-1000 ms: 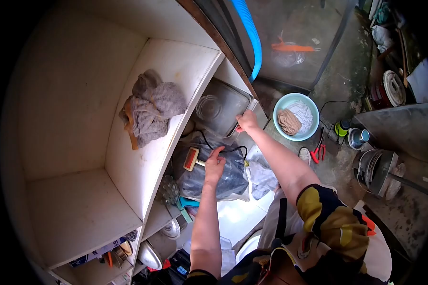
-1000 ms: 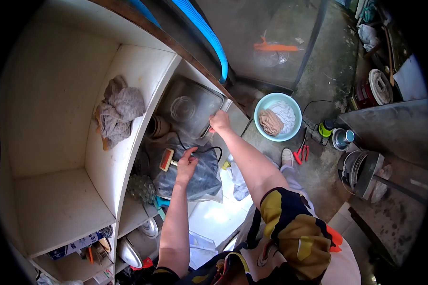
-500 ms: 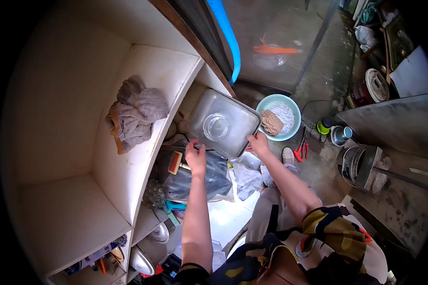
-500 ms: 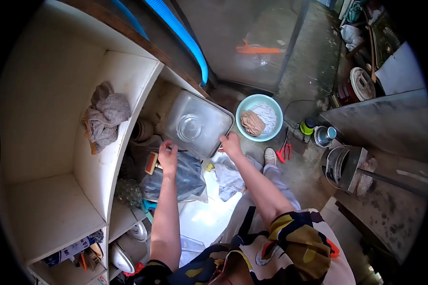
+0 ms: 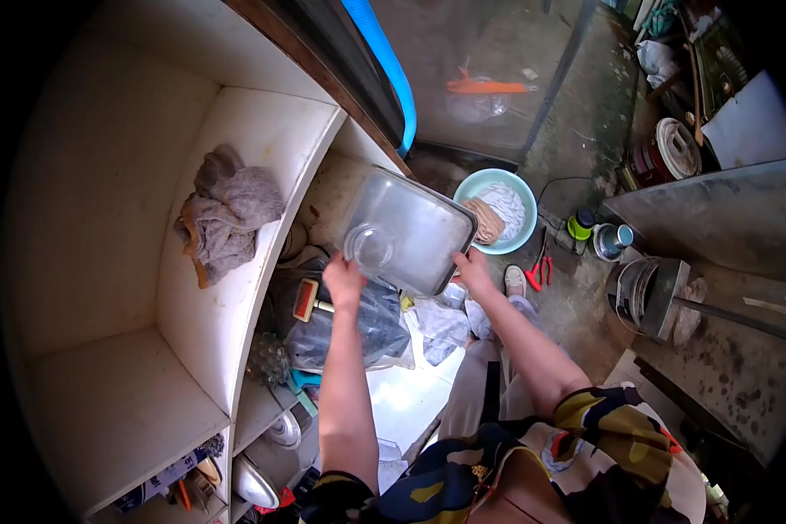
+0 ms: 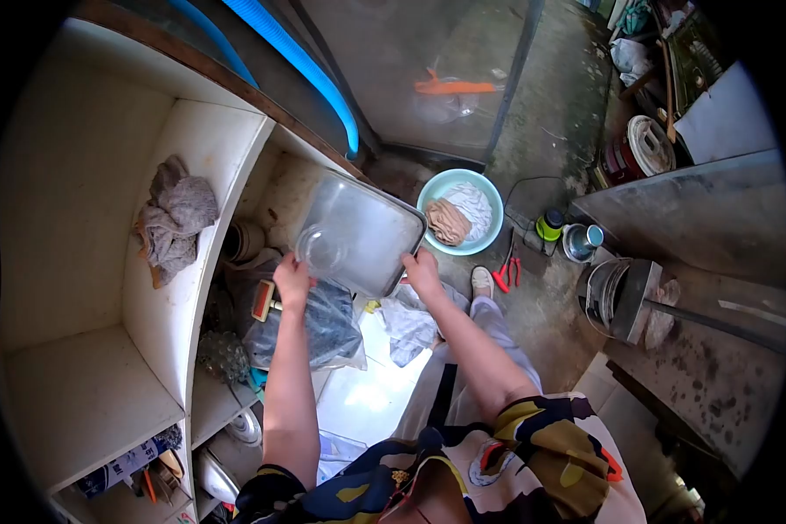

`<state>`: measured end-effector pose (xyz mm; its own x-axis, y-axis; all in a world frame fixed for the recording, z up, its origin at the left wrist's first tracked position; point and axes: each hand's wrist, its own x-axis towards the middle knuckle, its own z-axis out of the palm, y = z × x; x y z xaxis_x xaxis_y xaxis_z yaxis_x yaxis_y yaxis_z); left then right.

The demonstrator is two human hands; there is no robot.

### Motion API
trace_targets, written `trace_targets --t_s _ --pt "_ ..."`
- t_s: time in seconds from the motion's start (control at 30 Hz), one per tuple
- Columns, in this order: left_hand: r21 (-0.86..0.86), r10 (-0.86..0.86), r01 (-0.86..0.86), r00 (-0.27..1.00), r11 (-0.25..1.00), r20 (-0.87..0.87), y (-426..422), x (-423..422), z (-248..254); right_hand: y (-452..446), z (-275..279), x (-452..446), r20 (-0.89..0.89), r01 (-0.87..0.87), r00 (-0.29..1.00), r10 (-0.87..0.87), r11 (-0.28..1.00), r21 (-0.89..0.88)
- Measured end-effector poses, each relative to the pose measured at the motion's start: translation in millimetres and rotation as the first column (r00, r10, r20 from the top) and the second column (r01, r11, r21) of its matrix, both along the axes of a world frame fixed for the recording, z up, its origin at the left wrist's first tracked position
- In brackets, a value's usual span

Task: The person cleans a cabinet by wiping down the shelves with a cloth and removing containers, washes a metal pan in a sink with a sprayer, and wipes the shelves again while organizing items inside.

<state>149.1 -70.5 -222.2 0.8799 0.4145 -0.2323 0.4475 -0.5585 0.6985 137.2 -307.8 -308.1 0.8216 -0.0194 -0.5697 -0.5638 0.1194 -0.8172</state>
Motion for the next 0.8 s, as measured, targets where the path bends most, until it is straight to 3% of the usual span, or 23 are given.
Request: trace_targets --t_s 0.1,0.2,0.27,0.4,0.47,0.5,0.57,0.63,0.7,0.73,0.8 --pt "-0.164 0.192 -0.174 0.976 0.971 0.102 32.9 -34.3 -7.0 -13.3 4.8 0.3 0.011 -0.033 0.999 0.033 0.999 -0.002" --pt "-0.129 0.195 -0.182 0.976 0.975 0.096 61.7 -59.1 -13.4 -24.8 14.6 -1.1 -0.015 -0.041 0.999 0.041 0.999 -0.01" --pt "-0.128 0.333 -0.322 0.939 0.938 0.085 67.9 -66.2 -17.2 -30.9 23.7 -3.9 -0.019 -0.024 1.0 0.023 0.999 -0.032" --pt "-0.074 0.323 -0.316 0.939 0.946 0.118 78.7 -66.0 -46.1 -44.7 19.5 -10.0 -0.025 -0.015 1.0 0.015 1.0 -0.004" --pt "0.102 0.245 -0.244 0.97 0.964 0.002 63.3 -55.1 -36.4 -54.2 20.4 -11.0 -0.032 -0.031 0.999 0.031 1.0 -0.003" --pt "0.099 0.249 -0.248 0.968 0.964 0.001 64.4 -52.2 -42.6 -58.2 20.8 -12.8 -0.042 -0.044 0.998 0.044 0.999 0.004" --pt "0.295 0.223 -0.208 0.975 0.933 -0.016 67.9 -48.8 -60.7 -62.2 17.1 -14.8 -0.056 -0.003 0.998 0.005 0.999 0.041" --pt "0.32 0.226 -0.2 0.973 0.926 -0.046 59.5 -48.3 -45.5 -66.4 18.7 -15.9 -0.027 -0.024 0.999 0.025 0.999 0.04" --pt "0.728 0.082 0.059 0.984 0.683 -0.158 50.8 -46.1 -21.2 -67.8 25.3 -17.7 -0.014 -0.021 1.0 0.022 0.999 0.034" --pt "0.728 0.078 0.062 0.985 0.682 -0.157 42.4 -42.8 -6.3 -68.0 31.6 -18.6 -0.003 -0.017 1.0 0.017 0.999 0.028" --pt "0.535 0.081 -0.112 0.993 0.838 0.082 25.9 -33.4 14.7 -68.5 43.8 -20.2 0.018 -0.005 1.0 0.004 1.0 0.024"
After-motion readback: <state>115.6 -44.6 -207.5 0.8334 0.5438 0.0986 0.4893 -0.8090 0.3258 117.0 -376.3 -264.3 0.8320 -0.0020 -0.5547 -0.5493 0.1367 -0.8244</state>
